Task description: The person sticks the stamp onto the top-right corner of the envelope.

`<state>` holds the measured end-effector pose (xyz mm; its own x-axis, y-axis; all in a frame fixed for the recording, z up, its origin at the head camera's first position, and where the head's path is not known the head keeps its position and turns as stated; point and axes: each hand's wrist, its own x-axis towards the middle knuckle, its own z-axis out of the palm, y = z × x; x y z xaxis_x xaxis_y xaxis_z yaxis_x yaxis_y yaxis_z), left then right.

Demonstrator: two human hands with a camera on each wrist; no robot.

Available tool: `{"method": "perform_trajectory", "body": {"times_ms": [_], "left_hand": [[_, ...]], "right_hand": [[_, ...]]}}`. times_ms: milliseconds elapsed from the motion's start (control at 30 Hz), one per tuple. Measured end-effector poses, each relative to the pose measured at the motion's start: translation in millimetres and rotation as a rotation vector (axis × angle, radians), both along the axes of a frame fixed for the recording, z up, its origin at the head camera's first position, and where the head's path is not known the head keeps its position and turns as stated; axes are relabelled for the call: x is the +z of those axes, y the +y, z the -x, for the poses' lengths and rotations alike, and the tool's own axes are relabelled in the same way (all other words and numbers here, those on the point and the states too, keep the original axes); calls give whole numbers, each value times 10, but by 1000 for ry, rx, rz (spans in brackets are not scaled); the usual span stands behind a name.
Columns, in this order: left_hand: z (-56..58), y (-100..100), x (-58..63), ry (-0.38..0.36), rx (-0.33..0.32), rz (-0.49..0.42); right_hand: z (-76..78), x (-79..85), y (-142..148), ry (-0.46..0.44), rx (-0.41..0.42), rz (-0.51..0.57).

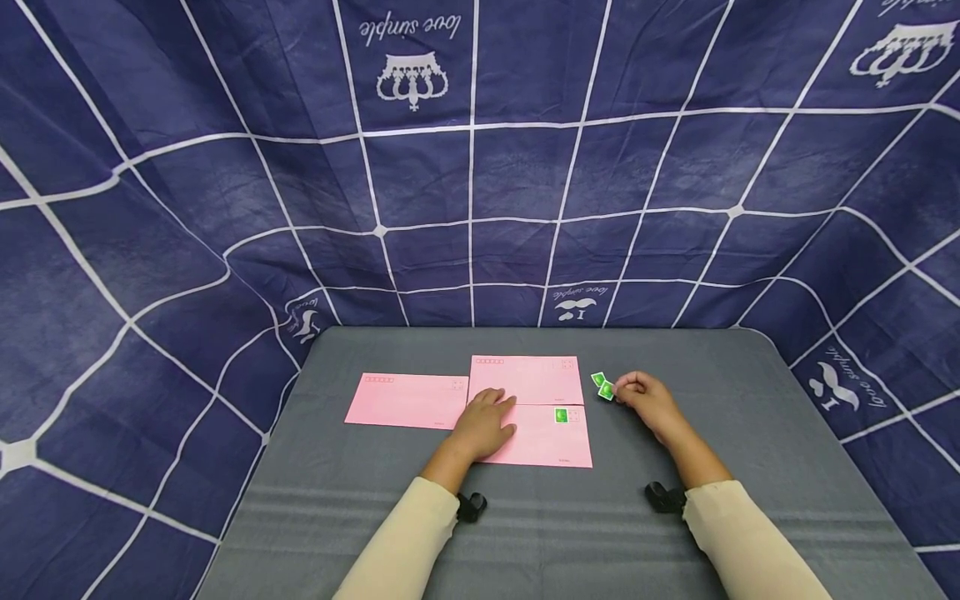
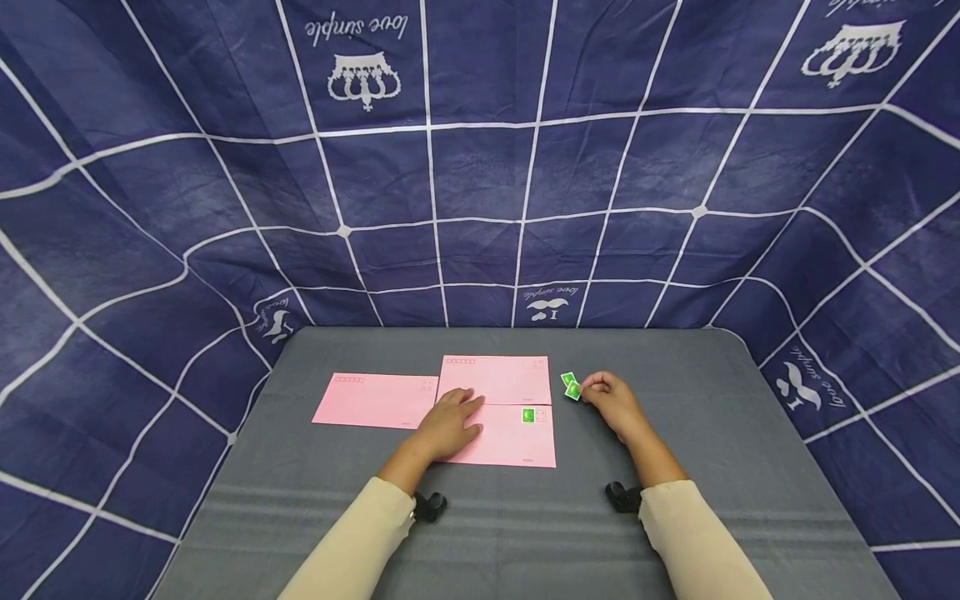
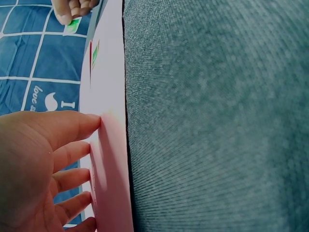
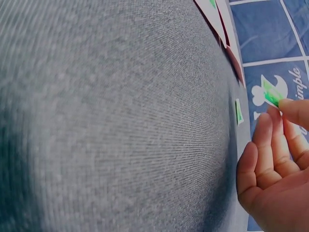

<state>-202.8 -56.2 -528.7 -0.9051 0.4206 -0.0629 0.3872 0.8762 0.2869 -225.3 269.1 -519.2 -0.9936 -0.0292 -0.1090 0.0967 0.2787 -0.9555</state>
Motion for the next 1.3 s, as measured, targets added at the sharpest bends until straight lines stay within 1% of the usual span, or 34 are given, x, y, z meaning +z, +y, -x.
{"method": "perform_trajectory", "body": {"times_ms": [133, 200, 333, 500, 533, 700, 733, 800, 967, 1300], "left_hand": [[-3, -5, 13, -3, -2, 2], [-6, -7, 21, -4, -2, 2], [-13, -7, 29, -7, 1, -6], [-19, -7, 18, -21, 3, -23], [-20, -6, 16, -26, 4, -26], [-25, -5, 7, -35, 12, -33], [-24, -4, 5, -34, 13, -33], [-22, -5, -1, -32, 15, -32], [-12, -11, -14, -21, 10, -24], [-5, -13, -36, -24, 8, -26]], "right_hand": [[72, -138, 18, 29, -2, 0], [86, -151, 6, 40, -3, -2], [102, -135, -29, 58, -7, 10], [109, -89, -63, 58, -33, 18], [107, -73, -71, 54, -43, 28], [73, 74, -134, 43, -36, 38], [73, 81, -141, 44, -33, 41], [88, 58, -148, 54, -27, 43], [156, -61, -139, 84, -6, 55], [206, -88, -188, 111, 2, 15]]}}
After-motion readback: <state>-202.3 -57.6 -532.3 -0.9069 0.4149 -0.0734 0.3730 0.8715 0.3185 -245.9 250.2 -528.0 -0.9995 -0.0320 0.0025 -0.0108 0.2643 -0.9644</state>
